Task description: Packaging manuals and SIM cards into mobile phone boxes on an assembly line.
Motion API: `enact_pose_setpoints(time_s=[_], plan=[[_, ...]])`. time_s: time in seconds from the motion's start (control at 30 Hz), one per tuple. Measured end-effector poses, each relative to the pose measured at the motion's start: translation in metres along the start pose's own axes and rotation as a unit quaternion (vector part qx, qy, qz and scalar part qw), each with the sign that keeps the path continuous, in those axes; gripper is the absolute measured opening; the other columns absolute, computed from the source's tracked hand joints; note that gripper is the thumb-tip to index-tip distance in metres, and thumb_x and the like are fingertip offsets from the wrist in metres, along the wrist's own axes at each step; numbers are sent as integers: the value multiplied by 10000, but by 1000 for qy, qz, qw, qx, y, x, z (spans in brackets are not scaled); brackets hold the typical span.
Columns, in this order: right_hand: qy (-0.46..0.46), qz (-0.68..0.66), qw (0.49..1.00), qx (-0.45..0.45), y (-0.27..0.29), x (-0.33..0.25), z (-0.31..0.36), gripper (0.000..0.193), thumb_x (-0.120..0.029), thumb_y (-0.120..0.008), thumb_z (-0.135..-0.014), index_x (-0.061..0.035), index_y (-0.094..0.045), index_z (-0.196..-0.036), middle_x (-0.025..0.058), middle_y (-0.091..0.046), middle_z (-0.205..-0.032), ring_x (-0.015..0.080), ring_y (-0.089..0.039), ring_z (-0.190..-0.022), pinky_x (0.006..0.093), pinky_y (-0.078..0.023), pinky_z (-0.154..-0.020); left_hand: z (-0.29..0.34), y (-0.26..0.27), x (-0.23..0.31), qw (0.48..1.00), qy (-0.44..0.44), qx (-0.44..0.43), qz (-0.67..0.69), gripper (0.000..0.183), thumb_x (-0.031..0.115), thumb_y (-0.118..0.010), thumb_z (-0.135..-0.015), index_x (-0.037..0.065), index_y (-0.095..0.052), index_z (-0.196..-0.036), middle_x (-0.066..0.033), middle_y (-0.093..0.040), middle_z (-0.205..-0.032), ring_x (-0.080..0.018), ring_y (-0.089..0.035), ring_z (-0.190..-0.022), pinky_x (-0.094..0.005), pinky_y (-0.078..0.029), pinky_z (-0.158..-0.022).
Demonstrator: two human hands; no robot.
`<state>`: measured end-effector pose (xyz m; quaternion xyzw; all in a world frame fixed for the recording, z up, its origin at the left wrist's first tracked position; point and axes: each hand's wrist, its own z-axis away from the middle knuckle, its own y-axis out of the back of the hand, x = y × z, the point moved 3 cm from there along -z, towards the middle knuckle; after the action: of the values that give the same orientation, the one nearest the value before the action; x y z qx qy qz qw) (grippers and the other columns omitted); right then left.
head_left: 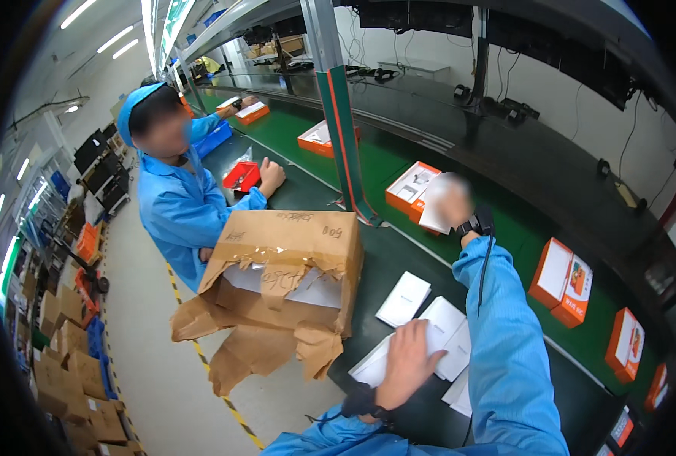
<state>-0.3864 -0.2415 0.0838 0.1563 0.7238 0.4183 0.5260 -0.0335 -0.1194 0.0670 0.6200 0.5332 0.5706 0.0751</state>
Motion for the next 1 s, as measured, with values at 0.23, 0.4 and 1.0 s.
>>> enact_pose_setpoints(time_s=[0.23, 0.4, 1.0], plan=[[59, -197, 977, -57, 72, 47, 15, 781, -38, -467, -803, -203, -375, -1560, 279, -639, -1278, 388, -683, -1094, 435, -582, -832, -32, -2, -38, 997, 39, -20, 62, 655, 268, -894, -714, -49, -610, -1213, -234, -667, -1147, -406, -653, -1061, -443, -531, -915], [155, -25, 988, 13, 143, 36, 110, 758, 45, -469, -799, -235, -469, -1504, 262, -624, -1291, 436, -658, -1086, 424, -527, -957, -46, 9, -45, 990, 95, -1, 102, 385, 154, -802, -840, 5, -660, -1165, -207, -732, -973, -306, -726, -912, -362, -559, -808], [288, -253, 898, -215, 160, -18, 278, 645, 41, -485, -745, 114, -486, -1386, 346, -555, -1296, 495, -567, -1161, 495, -467, -1000, -76, 39, -4, 741, 131, 45, 658, 323, 201, -606, -1030, -64, -677, -1201, -118, -572, -1435, -205, -557, -1264, -380, -412, -1096]])
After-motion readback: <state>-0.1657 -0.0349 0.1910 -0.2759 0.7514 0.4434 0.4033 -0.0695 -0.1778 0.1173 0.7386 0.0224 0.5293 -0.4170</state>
